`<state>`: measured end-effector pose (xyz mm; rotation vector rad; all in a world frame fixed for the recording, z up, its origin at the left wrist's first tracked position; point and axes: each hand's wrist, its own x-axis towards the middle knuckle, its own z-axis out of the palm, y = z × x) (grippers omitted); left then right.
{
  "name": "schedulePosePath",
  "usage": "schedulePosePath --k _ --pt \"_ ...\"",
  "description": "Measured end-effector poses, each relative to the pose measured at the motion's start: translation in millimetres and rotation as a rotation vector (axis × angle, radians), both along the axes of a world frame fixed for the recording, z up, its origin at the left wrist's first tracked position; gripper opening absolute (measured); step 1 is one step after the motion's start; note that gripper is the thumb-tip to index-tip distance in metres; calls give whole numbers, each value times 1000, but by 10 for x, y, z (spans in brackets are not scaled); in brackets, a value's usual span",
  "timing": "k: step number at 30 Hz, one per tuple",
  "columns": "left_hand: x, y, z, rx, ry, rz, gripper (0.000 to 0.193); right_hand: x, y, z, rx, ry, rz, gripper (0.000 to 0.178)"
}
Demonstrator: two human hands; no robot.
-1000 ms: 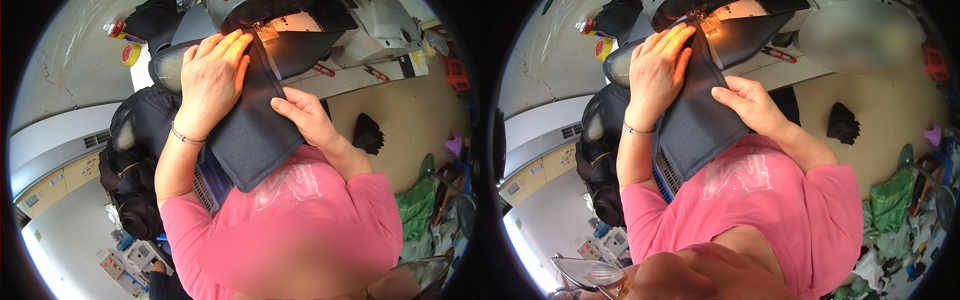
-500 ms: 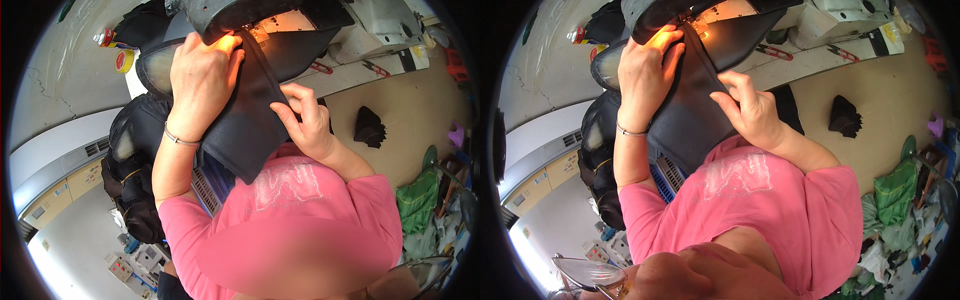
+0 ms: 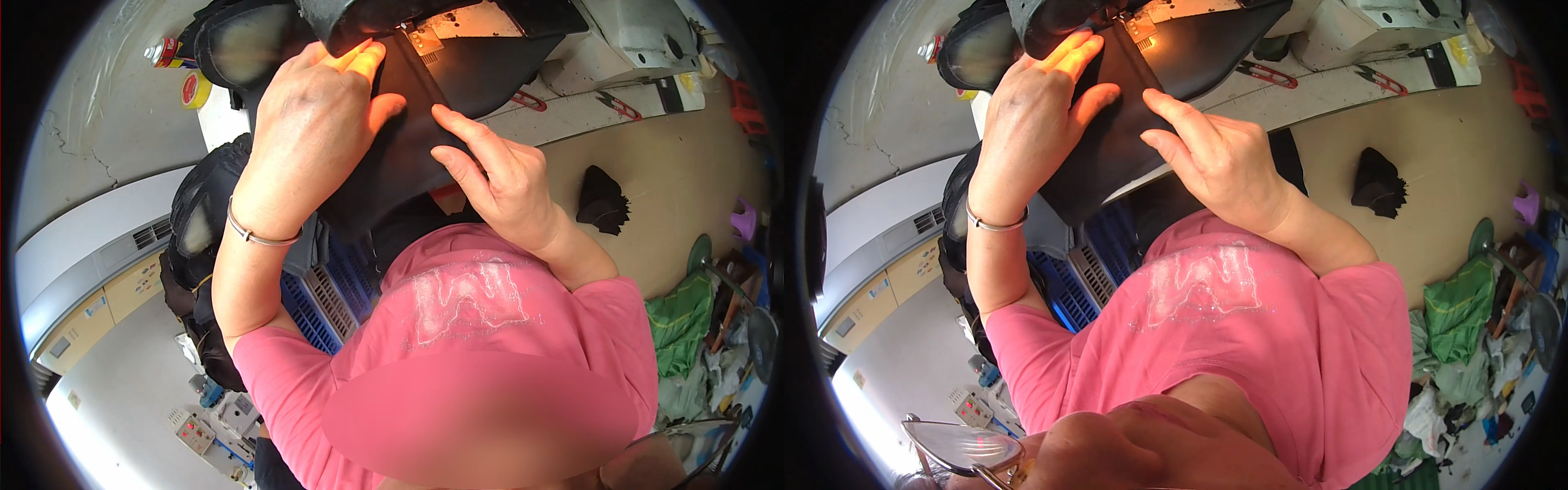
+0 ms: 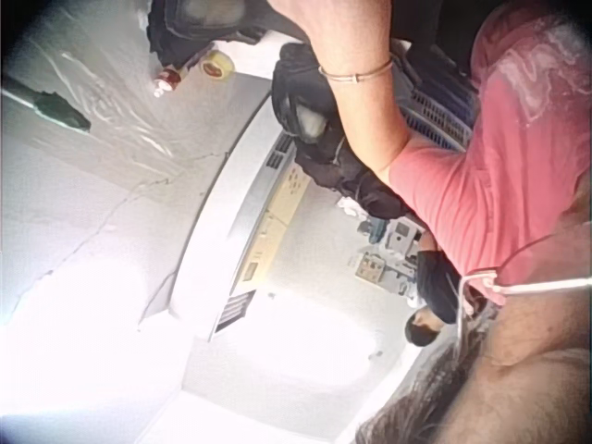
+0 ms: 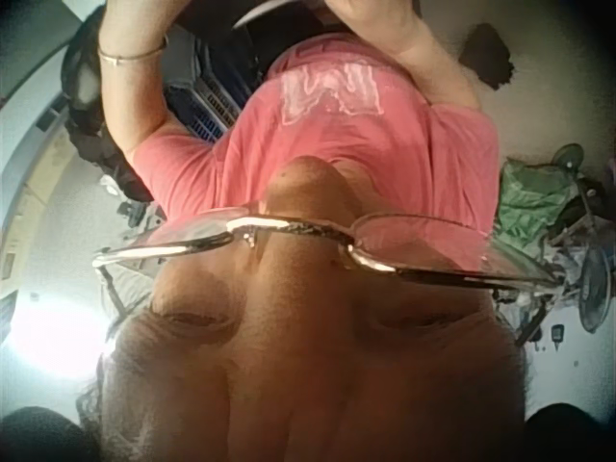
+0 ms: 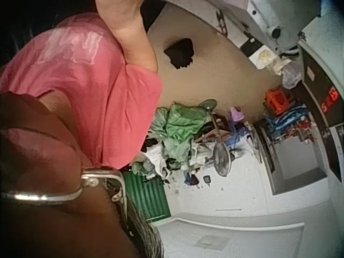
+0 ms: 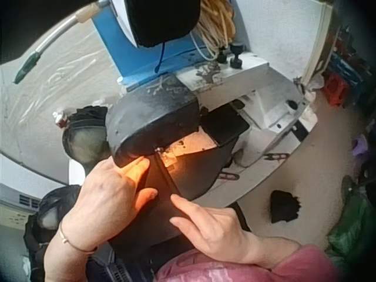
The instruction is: The person takes shoe upper pieces by hand, guides their edges through a sewing machine to stitch them, and places the finished pieces into a pile.
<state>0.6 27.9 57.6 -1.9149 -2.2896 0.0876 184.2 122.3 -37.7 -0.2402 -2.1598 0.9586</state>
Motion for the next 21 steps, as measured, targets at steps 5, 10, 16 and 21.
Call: schedulePosePath --k 5,10,16,21 --pt "-78 -8 -152 167 -27 -46 40 62 8 74 43 -161 26 48" --pt "-96 18 -158 235 -96 -42 44 66 41 103 68 -315 108 64" --pt "-303 66 -251 352 -137 -168 55 7 48 189 148 -487 133 72" --pt "-477 147 -129 222 -365 -44 57 -10 59 44 -29 -312 200 64"
